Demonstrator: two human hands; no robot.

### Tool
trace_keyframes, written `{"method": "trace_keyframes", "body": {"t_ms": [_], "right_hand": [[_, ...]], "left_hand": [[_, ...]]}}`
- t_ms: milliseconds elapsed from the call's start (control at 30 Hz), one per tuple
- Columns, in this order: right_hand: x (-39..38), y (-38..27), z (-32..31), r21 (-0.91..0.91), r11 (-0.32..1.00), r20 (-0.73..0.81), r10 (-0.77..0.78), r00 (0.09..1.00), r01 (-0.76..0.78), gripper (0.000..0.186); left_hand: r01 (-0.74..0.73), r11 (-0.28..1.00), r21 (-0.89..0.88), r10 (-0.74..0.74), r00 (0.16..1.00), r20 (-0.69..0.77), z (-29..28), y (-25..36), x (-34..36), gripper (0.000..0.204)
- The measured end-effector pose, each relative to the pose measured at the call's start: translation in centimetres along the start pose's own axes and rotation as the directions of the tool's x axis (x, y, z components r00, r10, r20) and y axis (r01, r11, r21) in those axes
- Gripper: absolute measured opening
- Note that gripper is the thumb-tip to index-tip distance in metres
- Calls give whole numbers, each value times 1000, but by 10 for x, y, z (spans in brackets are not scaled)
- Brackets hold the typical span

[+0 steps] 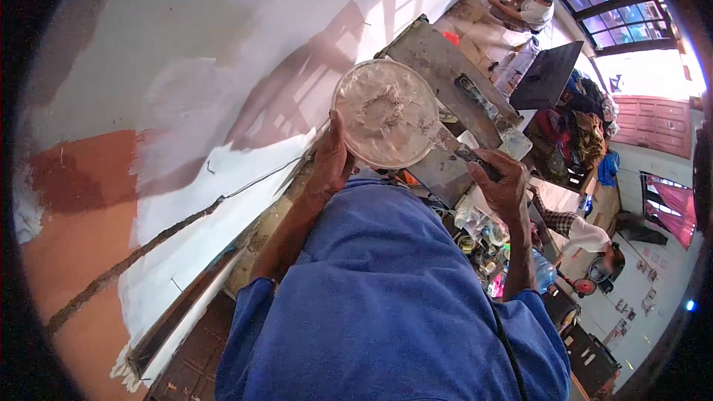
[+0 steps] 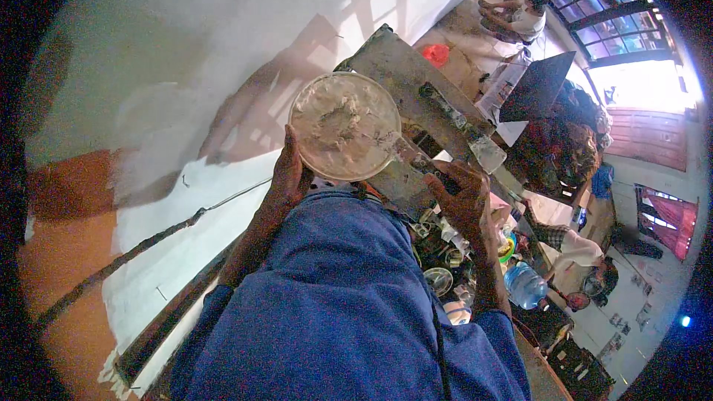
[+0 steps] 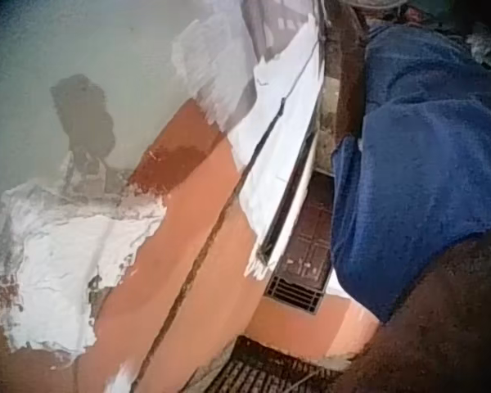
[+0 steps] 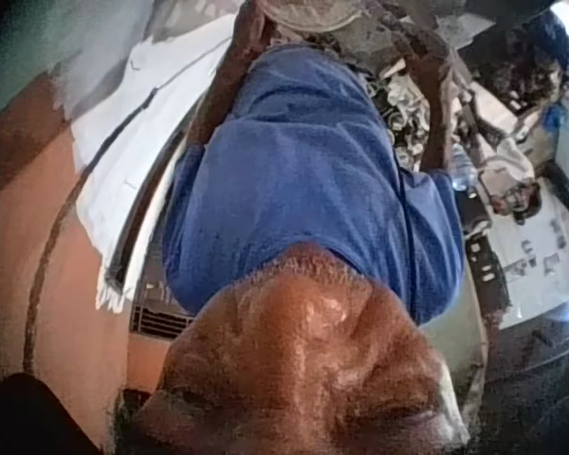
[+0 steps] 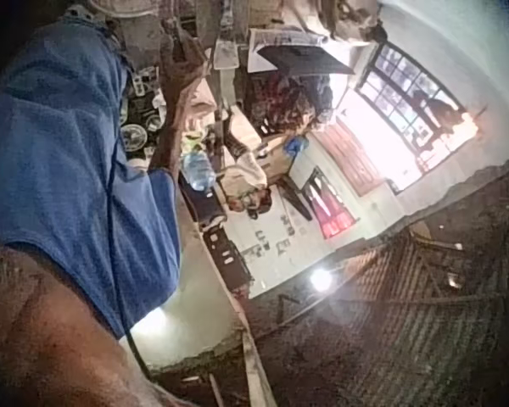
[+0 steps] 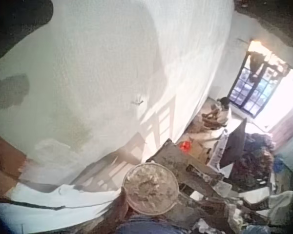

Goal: The person scoops plaster from a container lid using putty knives and spreads the plaster onto the wall.

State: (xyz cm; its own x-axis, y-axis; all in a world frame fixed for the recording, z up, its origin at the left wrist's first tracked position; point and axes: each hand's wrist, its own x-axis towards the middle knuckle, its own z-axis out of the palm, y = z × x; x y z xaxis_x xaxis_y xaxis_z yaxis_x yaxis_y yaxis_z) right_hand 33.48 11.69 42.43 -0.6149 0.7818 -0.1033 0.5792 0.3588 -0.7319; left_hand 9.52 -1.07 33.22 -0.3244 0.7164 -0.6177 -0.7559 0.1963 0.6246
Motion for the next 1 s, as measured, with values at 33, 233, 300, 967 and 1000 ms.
{"method": "trace_keyframes", "body": {"t_ms": [33, 233, 300, 967, 1000], "right_hand": [[1, 5, 1, -35, 998, -13, -48, 999, 48, 25], [7, -22, -6, -78, 994, 113, -61, 992, 70, 27], [12, -23, -6, -54, 989, 98, -131, 987, 137, 27], [78, -111, -51, -202, 722, 284, -603, 745, 661, 33], [82, -114, -51, -189, 679, 283, -654, 701, 710, 32]], "left_hand": [[-2, 1000, 7, 2, 1000, -4, 2, 4, -6, 70], [-150, 965, -215, 187, 968, 166, 6, 27, -42, 68], [-144, 952, -269, 186, 973, 139, -2, 27, -45, 67], [-430, 885, -181, 407, 901, -150, -47, 39, -103, 68], [-413, 871, -265, 384, 910, -156, -52, 38, -103, 69]]}}
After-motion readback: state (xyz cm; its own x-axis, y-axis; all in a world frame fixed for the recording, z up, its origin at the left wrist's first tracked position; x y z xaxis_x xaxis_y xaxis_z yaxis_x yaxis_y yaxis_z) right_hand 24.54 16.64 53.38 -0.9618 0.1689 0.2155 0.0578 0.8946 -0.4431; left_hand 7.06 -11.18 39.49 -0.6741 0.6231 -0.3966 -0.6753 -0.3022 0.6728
